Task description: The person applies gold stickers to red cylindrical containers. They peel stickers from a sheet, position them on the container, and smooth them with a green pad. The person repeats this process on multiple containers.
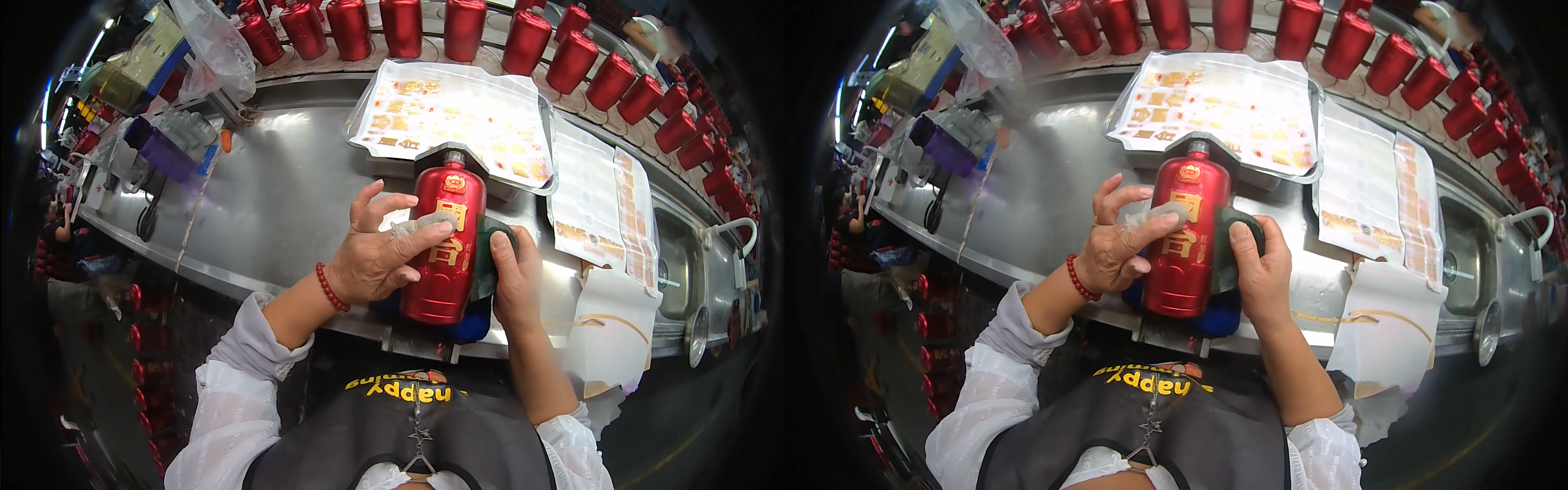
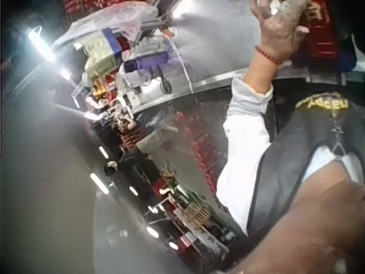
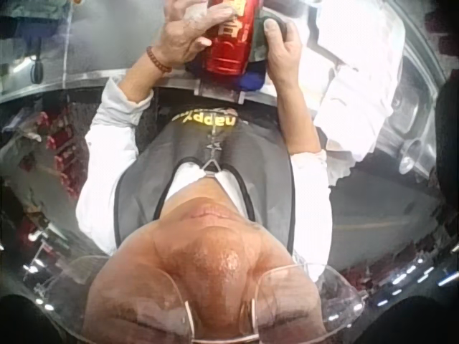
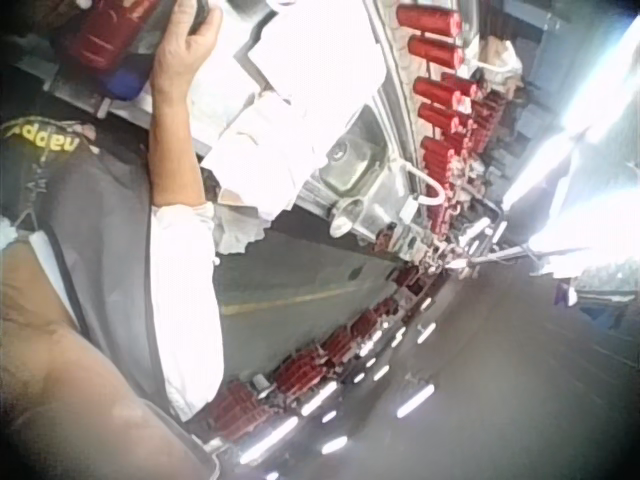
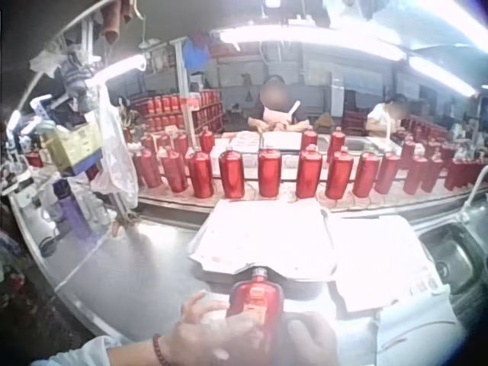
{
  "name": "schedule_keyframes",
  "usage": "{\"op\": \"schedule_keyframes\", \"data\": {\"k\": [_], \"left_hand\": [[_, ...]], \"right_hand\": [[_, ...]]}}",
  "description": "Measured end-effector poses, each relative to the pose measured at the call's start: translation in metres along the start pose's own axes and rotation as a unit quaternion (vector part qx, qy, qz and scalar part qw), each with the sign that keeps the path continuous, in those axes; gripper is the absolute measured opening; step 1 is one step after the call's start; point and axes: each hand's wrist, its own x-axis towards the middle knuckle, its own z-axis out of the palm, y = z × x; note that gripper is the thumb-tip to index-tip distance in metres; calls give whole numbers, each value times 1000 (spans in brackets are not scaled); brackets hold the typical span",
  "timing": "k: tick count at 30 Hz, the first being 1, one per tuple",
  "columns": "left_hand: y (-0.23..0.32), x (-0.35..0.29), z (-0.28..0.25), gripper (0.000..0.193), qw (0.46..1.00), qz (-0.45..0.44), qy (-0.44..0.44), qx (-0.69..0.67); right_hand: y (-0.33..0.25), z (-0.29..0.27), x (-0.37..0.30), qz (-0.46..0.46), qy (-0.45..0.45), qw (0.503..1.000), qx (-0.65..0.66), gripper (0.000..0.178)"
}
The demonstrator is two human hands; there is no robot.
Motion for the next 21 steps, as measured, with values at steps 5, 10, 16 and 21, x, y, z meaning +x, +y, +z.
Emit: {"op": "schedule_keyframes", "data": {"k": [5,10,16,21], "left_hand": [[0,7,7,61,979,-150,89,-106],[13,27,39,69,902,-297,101,-298],[6,27,44,64,797,-352,108,-479],[3,36,40,54,875,-342,44,-338]], "right_hand": [[3,0,1,-12,7,1000,-7,27],[-2,3,-1,0,3,1000,15,26],[2,0,-1,0,-5,1000,11,26],[2,0,-1,1,-10,1000,12,27]]}}
